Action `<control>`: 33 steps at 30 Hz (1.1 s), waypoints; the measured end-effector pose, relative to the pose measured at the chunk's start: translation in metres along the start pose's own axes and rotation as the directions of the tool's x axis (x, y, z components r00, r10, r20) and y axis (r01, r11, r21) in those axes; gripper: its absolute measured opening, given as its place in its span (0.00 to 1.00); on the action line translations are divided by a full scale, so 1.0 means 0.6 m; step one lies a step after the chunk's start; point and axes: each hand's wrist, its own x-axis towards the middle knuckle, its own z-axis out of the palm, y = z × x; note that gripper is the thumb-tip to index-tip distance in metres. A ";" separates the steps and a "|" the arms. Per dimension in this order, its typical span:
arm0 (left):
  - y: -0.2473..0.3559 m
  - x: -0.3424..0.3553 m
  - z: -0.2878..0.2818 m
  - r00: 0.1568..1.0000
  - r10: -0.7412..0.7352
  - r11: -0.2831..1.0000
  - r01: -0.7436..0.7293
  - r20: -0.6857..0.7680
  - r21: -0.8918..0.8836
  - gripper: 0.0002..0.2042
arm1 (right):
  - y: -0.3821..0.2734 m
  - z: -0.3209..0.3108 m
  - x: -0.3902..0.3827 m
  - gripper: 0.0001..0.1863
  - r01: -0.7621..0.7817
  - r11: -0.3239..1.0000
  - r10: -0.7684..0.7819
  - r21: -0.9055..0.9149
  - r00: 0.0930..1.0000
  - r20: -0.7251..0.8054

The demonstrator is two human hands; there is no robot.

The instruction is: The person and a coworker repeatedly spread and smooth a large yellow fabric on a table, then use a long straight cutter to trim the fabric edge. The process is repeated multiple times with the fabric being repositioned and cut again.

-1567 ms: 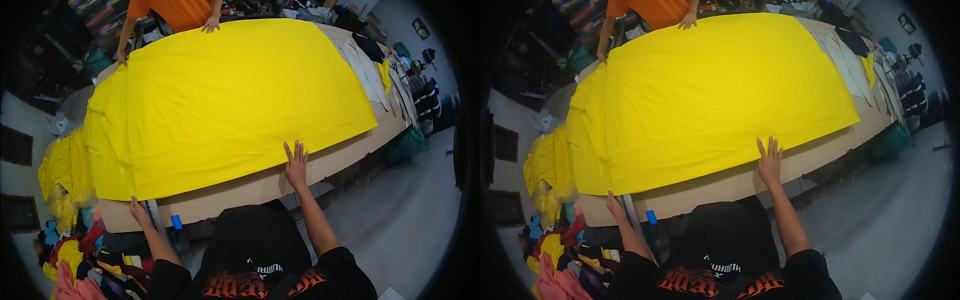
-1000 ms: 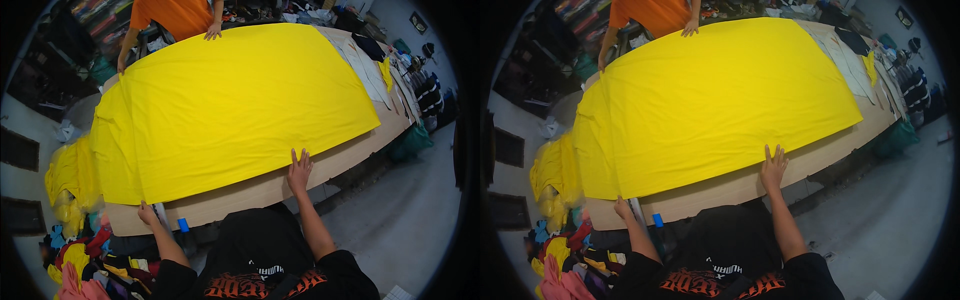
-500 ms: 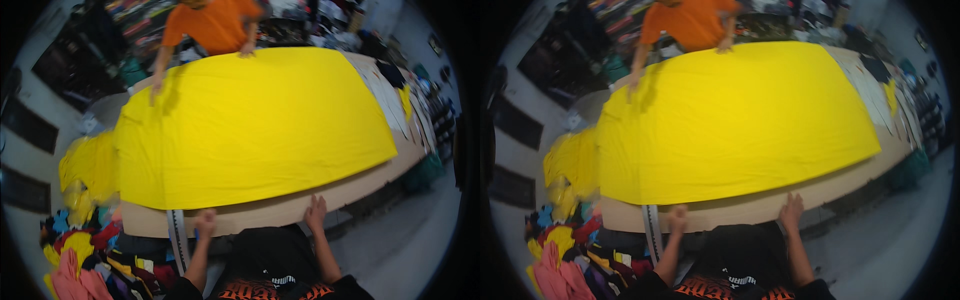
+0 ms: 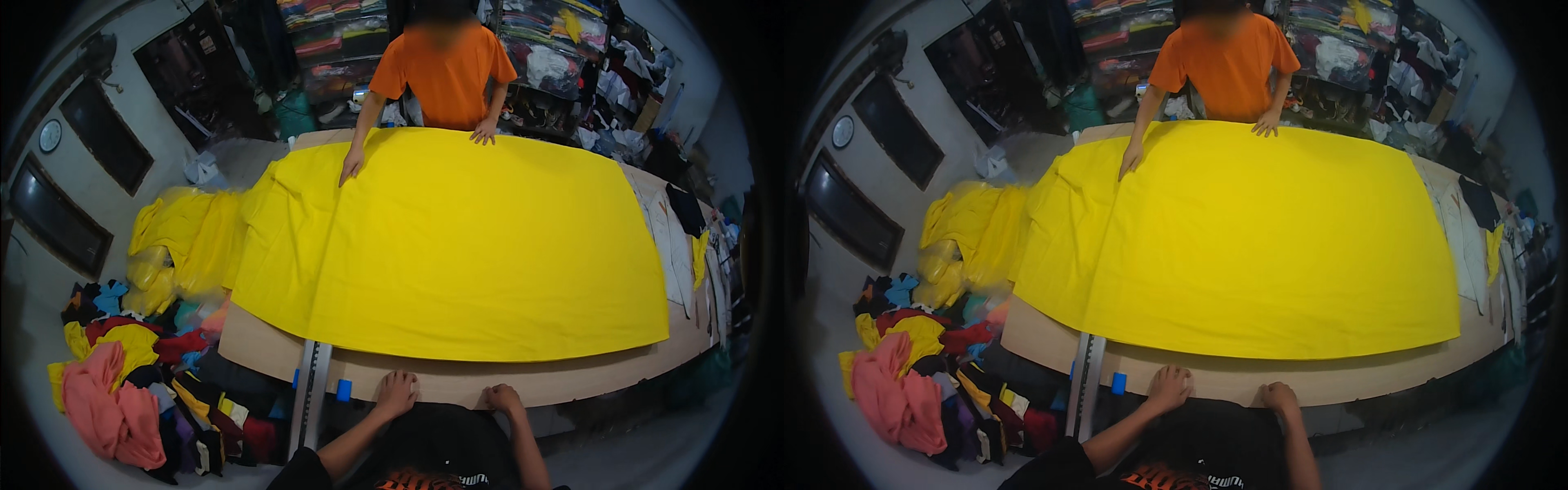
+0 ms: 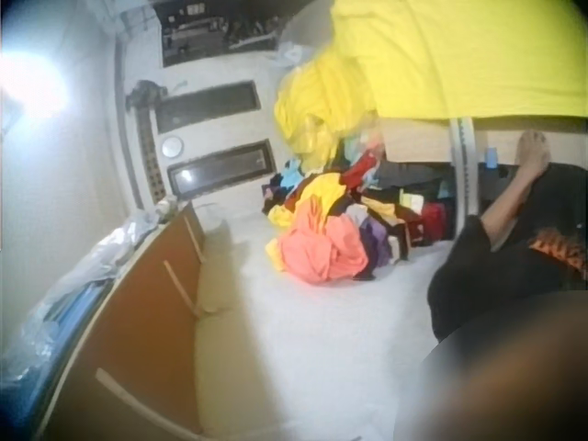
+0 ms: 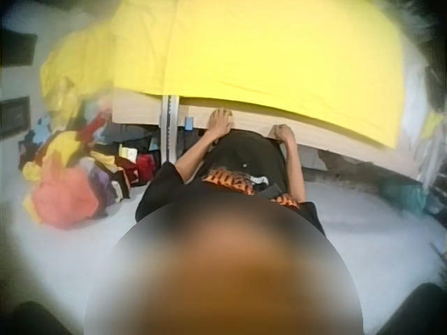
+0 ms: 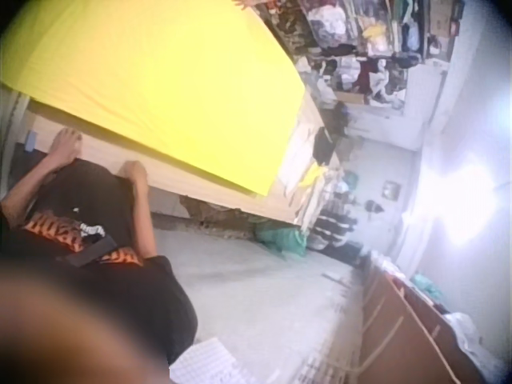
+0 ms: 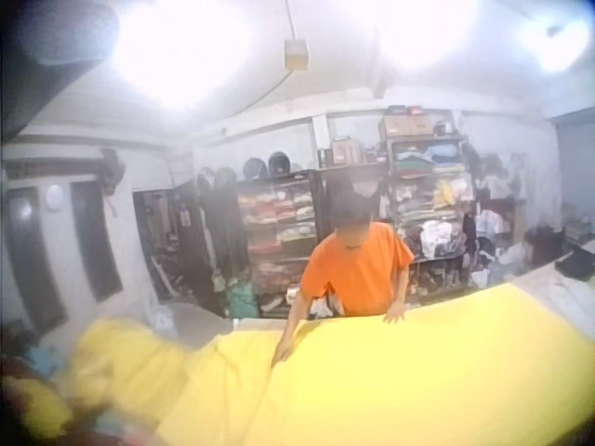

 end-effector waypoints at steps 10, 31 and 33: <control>0.005 0.029 0.034 0.917 -0.094 0.996 0.083 0.388 0.044 0.52 | 0.015 -0.031 0.008 0.38 -0.109 0.889 0.078 0.444 0.993 0.088; 0.008 0.066 0.044 0.827 -0.165 0.986 0.149 0.537 0.073 0.60 | 0.077 -0.025 0.102 0.56 -0.366 0.734 0.066 0.572 0.876 0.477; 0.007 0.065 0.049 0.840 -0.164 0.986 0.154 0.518 0.063 0.60 | 0.083 -0.022 0.103 0.57 -0.346 0.748 0.076 0.566 0.892 0.445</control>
